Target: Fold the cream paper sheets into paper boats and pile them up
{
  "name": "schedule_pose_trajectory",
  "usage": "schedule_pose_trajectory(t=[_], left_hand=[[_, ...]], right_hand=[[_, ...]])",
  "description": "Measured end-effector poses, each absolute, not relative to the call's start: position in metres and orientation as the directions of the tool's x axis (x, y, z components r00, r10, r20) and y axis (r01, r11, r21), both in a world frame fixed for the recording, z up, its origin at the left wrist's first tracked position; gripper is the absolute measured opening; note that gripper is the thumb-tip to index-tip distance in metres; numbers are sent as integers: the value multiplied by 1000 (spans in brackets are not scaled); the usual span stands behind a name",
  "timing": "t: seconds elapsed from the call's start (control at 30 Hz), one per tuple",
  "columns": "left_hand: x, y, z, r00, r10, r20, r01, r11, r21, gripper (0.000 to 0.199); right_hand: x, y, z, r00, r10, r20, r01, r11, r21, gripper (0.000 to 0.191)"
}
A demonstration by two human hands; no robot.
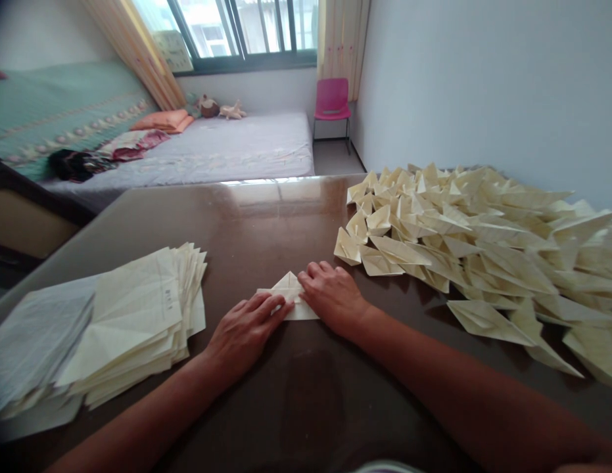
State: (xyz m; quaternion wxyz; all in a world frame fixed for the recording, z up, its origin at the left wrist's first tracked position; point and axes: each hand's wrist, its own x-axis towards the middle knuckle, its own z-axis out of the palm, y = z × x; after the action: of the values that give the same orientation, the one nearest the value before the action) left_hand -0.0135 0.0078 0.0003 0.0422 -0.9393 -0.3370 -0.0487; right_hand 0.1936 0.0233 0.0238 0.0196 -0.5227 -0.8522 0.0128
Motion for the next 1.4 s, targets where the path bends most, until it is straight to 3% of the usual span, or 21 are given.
schedule_pose_trajectory(t=[0.07, 0.17, 0.43, 0.67, 0.77, 0.87, 1.0, 1.2, 1.3, 1.4], left_hand=[[-13, 7, 1, 764, 635, 117, 643, -764, -50, 33], [-13, 7, 1, 759, 641, 115, 649, -759, -54, 32], [-16, 7, 4, 749, 649, 133, 661, -746, -85, 28], [-25, 8, 4, 704, 691, 165, 710, -691, -136, 26], [-29, 10, 2, 693, 697, 187, 720, -681, -130, 25], [-30, 13, 0, 686, 696, 213, 723, -684, -91, 21], [-29, 15, 1, 683, 700, 209, 725, -684, -82, 15], [-27, 14, 0, 696, 677, 238, 712, -693, -110, 10], [-28, 15, -2, 647, 681, 344, 742, -667, -74, 12], [-29, 14, 0, 561, 645, 519, 770, -637, -41, 32]], right_hand=[[189, 14, 28, -529, 847, 53, 849, 528, 21, 14], [182, -1, 30, -610, 792, -12, 791, 610, 45, 18], [179, -20, 28, -527, 840, -129, 833, 540, 119, 26], [181, -20, 38, -454, 857, -246, 867, 488, 101, 21], [187, -8, 41, -415, 889, -194, 899, 434, 64, 16], [193, 11, 38, -360, 933, -3, 933, 360, 27, 21], [200, 28, 24, -374, 927, 16, 917, 372, -146, 34], [202, 31, 9, -345, 936, -62, 833, 275, -480, 18], [196, 26, 14, -357, 933, -36, 728, 254, -637, 8], [189, 19, 21, -389, 916, 98, 634, 344, -693, 13]])
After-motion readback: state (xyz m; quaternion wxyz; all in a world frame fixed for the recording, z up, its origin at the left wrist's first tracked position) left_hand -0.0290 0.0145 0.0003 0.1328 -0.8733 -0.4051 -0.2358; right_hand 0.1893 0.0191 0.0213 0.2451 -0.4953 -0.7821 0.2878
